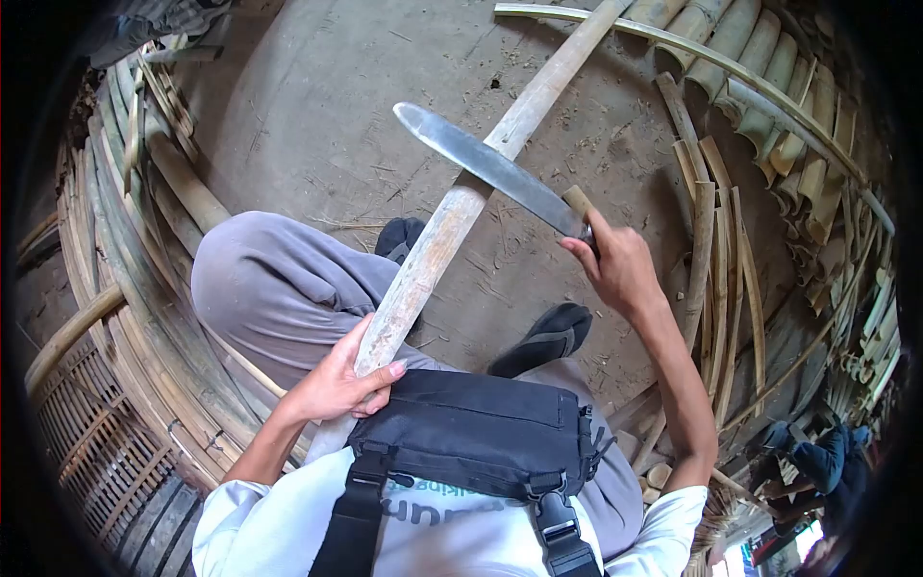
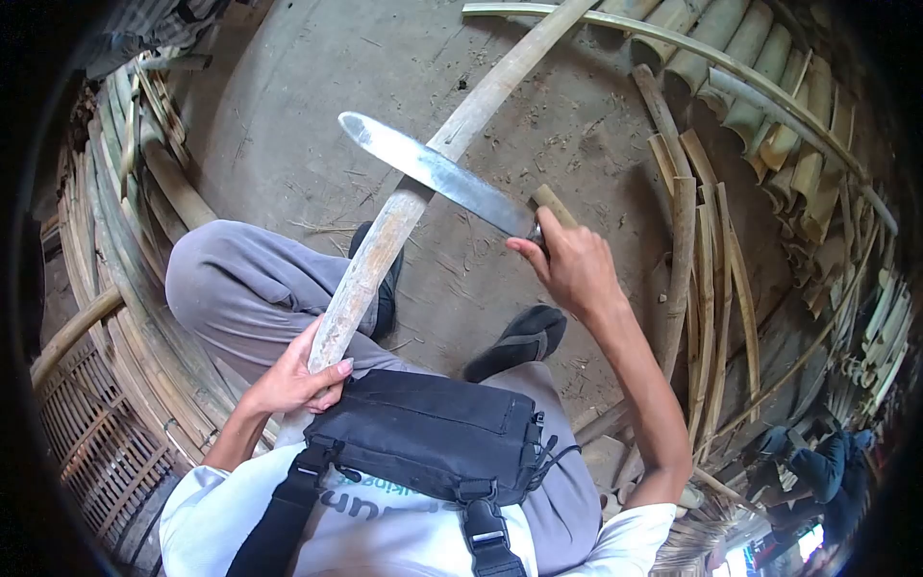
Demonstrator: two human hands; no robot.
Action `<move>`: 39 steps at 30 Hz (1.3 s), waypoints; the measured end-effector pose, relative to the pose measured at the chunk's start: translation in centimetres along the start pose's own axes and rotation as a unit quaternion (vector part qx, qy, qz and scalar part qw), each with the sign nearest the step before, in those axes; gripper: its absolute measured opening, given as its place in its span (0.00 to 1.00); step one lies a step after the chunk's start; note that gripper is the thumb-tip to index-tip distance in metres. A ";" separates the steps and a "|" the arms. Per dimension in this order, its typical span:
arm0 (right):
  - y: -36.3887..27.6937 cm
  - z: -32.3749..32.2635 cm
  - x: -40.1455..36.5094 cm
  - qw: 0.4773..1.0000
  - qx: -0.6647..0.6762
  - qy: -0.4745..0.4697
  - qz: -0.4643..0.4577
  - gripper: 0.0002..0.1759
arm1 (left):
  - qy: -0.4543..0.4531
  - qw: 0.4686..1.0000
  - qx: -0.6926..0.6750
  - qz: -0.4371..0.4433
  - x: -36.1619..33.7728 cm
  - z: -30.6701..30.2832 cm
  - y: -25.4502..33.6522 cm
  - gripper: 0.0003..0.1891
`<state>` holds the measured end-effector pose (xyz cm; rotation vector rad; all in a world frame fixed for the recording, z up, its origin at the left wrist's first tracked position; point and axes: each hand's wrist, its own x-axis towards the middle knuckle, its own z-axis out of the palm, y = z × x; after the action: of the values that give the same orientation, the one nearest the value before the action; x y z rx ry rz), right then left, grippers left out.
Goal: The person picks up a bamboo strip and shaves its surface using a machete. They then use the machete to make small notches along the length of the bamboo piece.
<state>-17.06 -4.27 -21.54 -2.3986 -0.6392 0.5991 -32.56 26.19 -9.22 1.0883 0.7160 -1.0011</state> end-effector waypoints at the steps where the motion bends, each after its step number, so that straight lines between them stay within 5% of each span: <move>1: -1.1 -0.2 -0.1 1.000 0.008 -0.018 0.017 0.26 | -0.017 1.000 -0.013 0.005 0.2 -0.6 0.0 0.35; 3: -3.5 0.4 -1.3 0.998 0.011 -0.030 0.053 0.26 | -0.035 0.999 -0.034 0.002 0.1 -1.3 0.0 0.34; 5: -4.9 0.6 -2.3 0.999 -0.033 -0.042 -0.005 0.24 | -0.041 0.998 -0.041 0.003 0.2 -1.6 -0.2 0.32; 8: -2.0 0.4 -0.2 0.994 0.035 -0.004 0.106 0.22 | -0.040 0.998 -0.051 0.006 0.0 -1.8 -0.6 0.31; 9: -2.0 0.1 0.2 0.997 -0.053 0.038 0.038 0.21 | -0.042 0.997 -0.056 0.012 0.0 -2.0 -0.5 0.31; 11: -4.7 -0.3 -0.2 0.987 0.048 -0.057 0.142 0.21 | -0.048 0.997 -0.068 0.004 -0.1 -2.2 -0.5 0.32; 15: -6.4 0.0 -2.3 0.995 -0.063 -0.065 -0.032 0.24 | -0.059 0.994 -0.089 -0.014 0.0 -2.1 -0.9 0.34; 19: -2.2 -0.9 0.1 0.993 0.019 -0.027 0.117 0.23 | -0.025 0.997 -0.068 -0.039 0.2 -1.0 -1.1 0.35; 21: -2.2 -1.9 0.6 0.994 -0.044 -0.045 0.092 0.24 | -0.008 0.997 -0.073 -0.035 0.7 -0.6 -1.1 0.36; 23: -4.0 -1.2 -1.0 0.994 0.044 -0.060 0.084 0.25 | -0.010 0.998 -0.065 -0.025 0.8 -0.2 -1.1 0.36; 25: -4.5 -0.8 -2.2 0.994 -0.081 -0.063 -0.035 0.26 | -0.015 0.998 -0.059 -0.017 0.9 0.2 -1.3 0.37; 27: -4.1 -0.6 -2.1 0.989 -0.098 -0.104 -0.035 0.27 | -0.012 0.998 -0.056 -0.011 1.0 0.6 -1.6 0.36; 29: -0.6 0.1 -0.4 0.999 -0.020 -0.001 0.040 0.27 | -0.015 0.997 -0.072 -0.013 1.0 0.9 -1.6 0.36; 31: 0.2 -1.4 1.3 0.988 -0.150 0.035 -0.001 0.23 | -0.014 0.997 -0.081 -0.005 0.8 0.9 -1.5 0.35; 33: -1.9 -0.6 0.3 0.995 0.002 -0.019 0.102 0.22 | -0.023 0.997 -0.071 -0.011 0.9 0.7 -1.4 0.34; 35: -3.2 0.5 -1.6 0.999 -0.016 0.010 0.044 0.24 | -0.034 0.996 -0.083 -0.013 0.8 0.6 -1.4 0.34; 37: -3.7 1.1 -3.3 0.990 -0.119 -0.058 -0.038 0.27 | -0.044 0.994 -0.097 -0.017 0.7 0.5 -1.5 0.34; 39: -4.7 1.9 -3.5 0.984 -0.132 -0.004 -0.122 0.29 | -0.036 0.995 -0.094 -0.021 0.8 0.4 -1.5 0.33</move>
<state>-22.24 -2.11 -19.07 -2.5047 -1.0569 0.4416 -33.64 25.33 -10.39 0.8725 0.7610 -0.9824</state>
